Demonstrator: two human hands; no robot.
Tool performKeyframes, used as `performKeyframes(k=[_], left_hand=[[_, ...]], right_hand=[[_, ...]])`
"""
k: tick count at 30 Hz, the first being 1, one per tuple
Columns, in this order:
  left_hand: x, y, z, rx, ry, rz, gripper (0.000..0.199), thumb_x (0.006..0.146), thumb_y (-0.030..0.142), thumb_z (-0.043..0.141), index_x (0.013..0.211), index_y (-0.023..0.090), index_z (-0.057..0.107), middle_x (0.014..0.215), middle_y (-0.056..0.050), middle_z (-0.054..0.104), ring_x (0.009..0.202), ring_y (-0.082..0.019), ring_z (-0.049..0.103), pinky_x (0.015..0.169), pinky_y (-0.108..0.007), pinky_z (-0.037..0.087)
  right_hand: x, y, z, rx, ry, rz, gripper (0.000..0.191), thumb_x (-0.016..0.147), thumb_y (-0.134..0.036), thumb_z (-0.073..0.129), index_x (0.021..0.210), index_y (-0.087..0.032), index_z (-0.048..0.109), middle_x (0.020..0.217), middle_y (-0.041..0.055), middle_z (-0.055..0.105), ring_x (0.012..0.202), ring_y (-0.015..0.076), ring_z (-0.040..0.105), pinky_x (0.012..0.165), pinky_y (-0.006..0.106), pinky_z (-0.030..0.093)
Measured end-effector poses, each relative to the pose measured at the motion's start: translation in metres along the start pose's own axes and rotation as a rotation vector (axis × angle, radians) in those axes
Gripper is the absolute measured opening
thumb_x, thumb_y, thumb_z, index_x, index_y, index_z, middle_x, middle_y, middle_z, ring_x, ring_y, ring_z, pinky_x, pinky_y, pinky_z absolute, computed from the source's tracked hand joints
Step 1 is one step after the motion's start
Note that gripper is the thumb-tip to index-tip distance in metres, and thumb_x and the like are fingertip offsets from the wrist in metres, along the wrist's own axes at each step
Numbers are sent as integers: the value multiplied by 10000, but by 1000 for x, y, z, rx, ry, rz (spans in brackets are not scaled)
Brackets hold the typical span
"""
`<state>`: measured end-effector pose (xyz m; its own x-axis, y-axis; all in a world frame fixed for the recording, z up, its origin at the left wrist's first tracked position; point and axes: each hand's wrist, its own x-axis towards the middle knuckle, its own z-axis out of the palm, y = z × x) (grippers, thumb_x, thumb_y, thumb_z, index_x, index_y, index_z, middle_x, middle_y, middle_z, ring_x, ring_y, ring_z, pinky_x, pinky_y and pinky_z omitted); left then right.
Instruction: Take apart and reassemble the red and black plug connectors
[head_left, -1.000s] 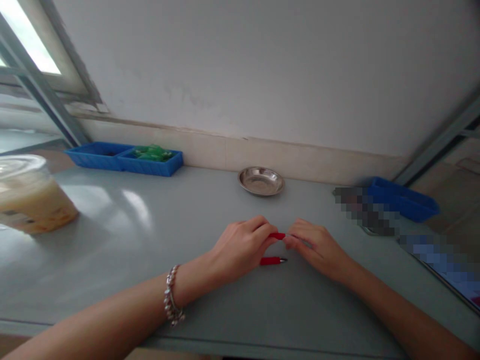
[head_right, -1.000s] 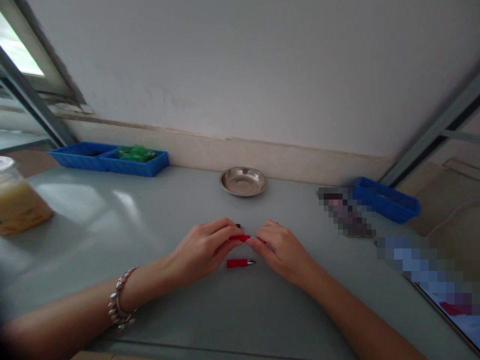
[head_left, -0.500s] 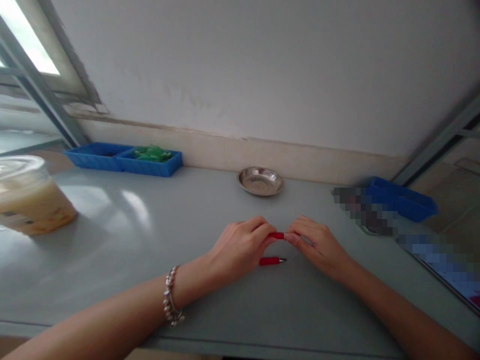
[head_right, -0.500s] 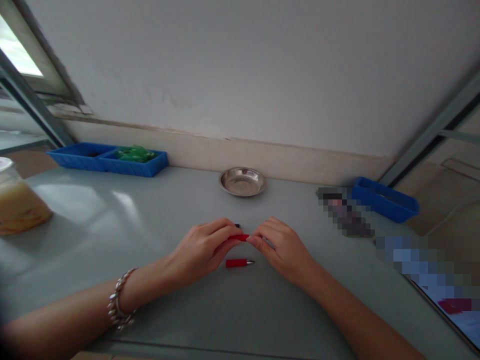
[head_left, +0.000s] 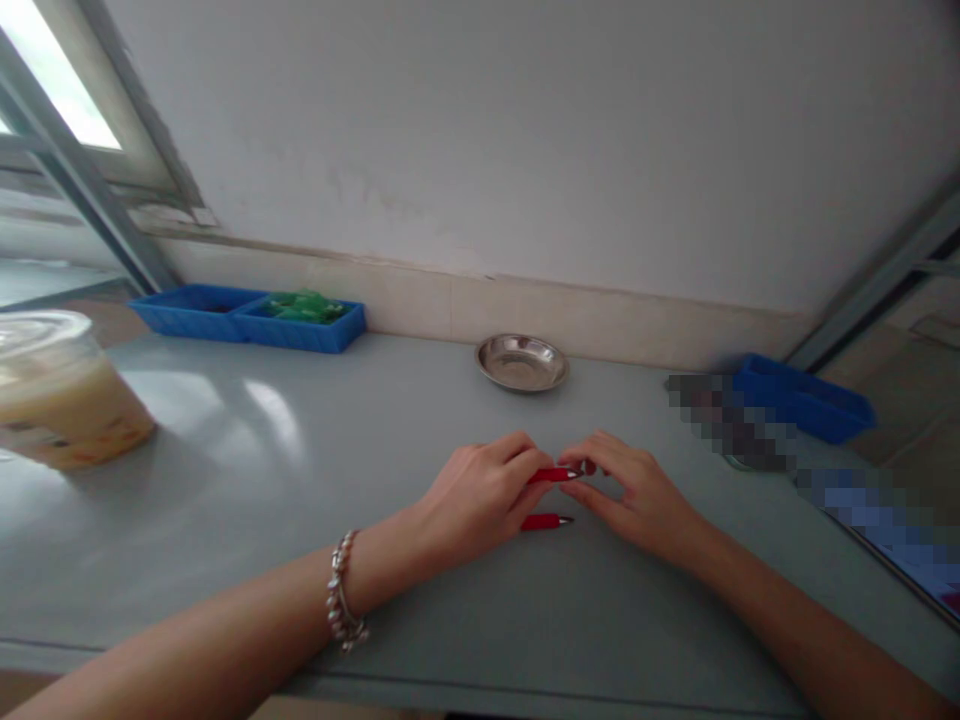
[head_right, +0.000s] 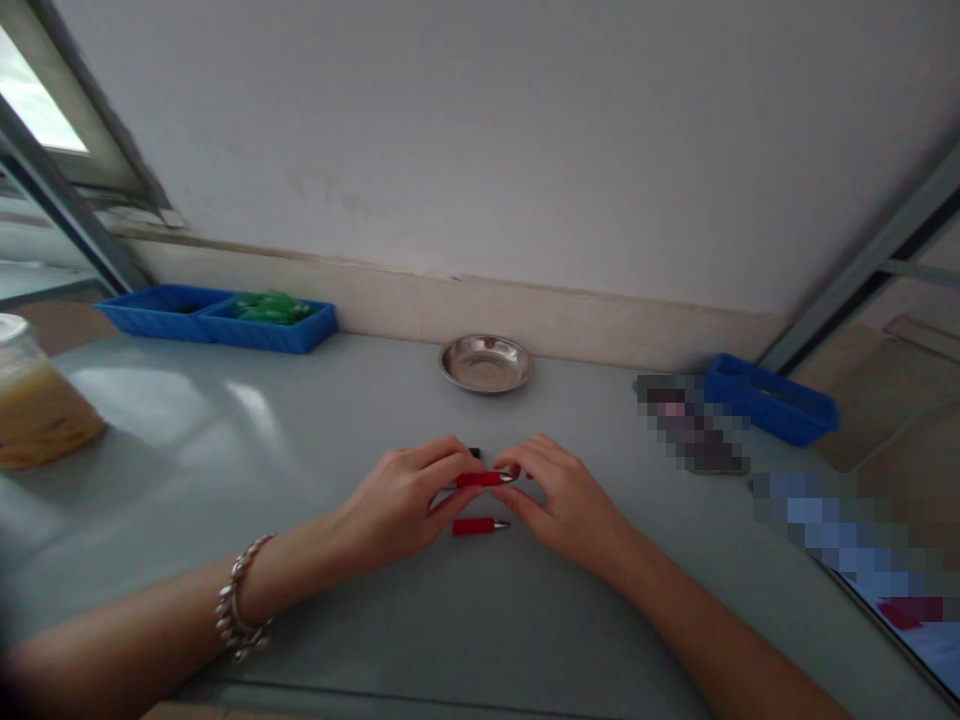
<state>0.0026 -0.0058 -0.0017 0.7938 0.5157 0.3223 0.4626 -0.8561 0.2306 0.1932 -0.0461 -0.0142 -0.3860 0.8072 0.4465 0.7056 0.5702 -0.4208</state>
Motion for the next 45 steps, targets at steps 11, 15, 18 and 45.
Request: performKeyframes(k=[11, 15, 18, 45], left_hand=[[6, -12, -10, 143, -220, -92, 199, 863, 264, 412, 924, 175, 579, 910, -48, 527, 680, -151, 573, 597, -268, 449], [4, -16, -8, 199, -252, -86, 157, 838, 245, 452, 932, 183, 562, 893, -43, 526, 673, -158, 566, 563, -258, 431], [3, -16, -5, 222, -254, -93, 148, 831, 222, 455, 938, 186, 550, 883, -42, 531, 678, -164, 566, 553, -255, 424], [5, -7, -9, 152, -15, -160, 187, 887, 276, 355, 917, 171, 507, 883, -44, 591, 745, -169, 586, 629, -269, 443]], right_hand=[[-3, 8, 3, -100, -147, 73, 105, 812, -227, 510, 805, -160, 591, 785, 50, 580, 797, 170, 494, 717, 306, 407], [-3, 8, 5, -109, -180, 90, 122, 813, -246, 505, 824, -169, 599, 813, 55, 572, 817, 173, 490, 735, 312, 411], [-3, 8, 7, -108, -206, 105, 114, 810, -240, 510, 824, -170, 599, 820, 53, 560, 829, 173, 483, 746, 311, 407], [-10, 32, 2, -452, -60, 354, 189, 786, -266, 516, 933, -167, 581, 842, 83, 544, 844, 221, 529, 727, 347, 435]])
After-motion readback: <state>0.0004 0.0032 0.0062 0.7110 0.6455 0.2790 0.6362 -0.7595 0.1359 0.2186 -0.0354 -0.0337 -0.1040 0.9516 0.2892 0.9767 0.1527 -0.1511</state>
